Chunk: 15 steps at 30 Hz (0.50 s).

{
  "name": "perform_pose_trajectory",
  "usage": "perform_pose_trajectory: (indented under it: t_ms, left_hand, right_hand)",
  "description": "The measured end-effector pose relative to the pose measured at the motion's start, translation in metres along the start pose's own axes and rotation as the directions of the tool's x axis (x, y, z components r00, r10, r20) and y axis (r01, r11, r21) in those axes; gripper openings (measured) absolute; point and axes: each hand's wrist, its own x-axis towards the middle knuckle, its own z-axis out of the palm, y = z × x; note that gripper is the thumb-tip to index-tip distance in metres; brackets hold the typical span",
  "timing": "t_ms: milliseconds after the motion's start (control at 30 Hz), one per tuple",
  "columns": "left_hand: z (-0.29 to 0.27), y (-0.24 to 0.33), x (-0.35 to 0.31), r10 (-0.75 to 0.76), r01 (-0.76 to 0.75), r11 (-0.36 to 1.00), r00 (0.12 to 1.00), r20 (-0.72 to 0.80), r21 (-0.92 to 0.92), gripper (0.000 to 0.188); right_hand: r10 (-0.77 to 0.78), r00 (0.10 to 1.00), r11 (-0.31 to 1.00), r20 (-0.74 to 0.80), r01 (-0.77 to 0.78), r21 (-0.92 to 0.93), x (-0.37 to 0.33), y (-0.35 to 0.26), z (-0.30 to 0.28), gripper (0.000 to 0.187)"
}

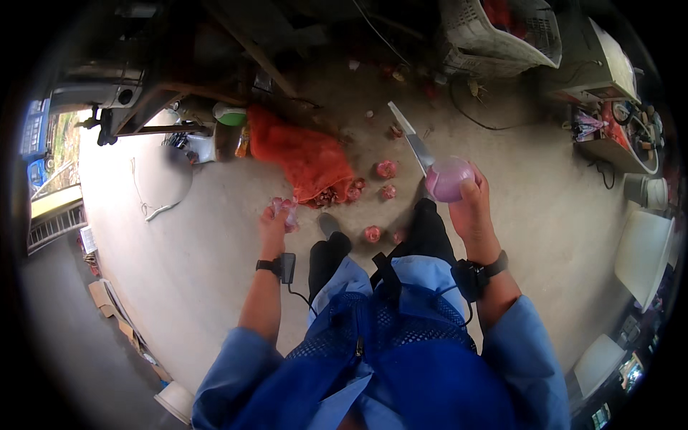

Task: The person peels an onion by hand using a knife and then rinses it in a bucket of water.

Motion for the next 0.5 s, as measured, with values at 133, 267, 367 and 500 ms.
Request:
perform_pose_trajectory:
  t_ms: [133, 267, 367, 500]
  left_hand:
    - [0.067, -0.029, 0.002, -0.025, 0.015, 0.977, 0.999, 0.046, 0.211, 0.010]
    - [0.139, -0.070, 0.038, 0.029, -0.106, 0.836, 0.988, 0.150, 0.539, 0.015]
    - [0.175, -0.107, 0.077, 0.205, -0.352, 0.634, 0.935, 0.289, 0.688, 0.020]
    - [0.220, -0.118, 0.117, 0.183, -0.432, 0.440, 0.901, 0.393, 0.787, 0.023]
  right_hand:
    - [-0.008, 0.999, 0.997, -0.054, 0.003, -0.082, 0.032, 0.002, -0.047, 0.083]
    - [0.010, 0.990, 0.987, -0.138, -0.031, -0.156, 0.036, 0.025, -0.078, 0.081]
    - [0.042, 0.977, 0.996, -0.208, -0.058, -0.072, 0.034, 0.062, -0.088, 0.075]
    - [0.128, 0.953, 0.990, -0.276, -0.139, -0.018, 0.037, 0.110, -0.092, 0.082]
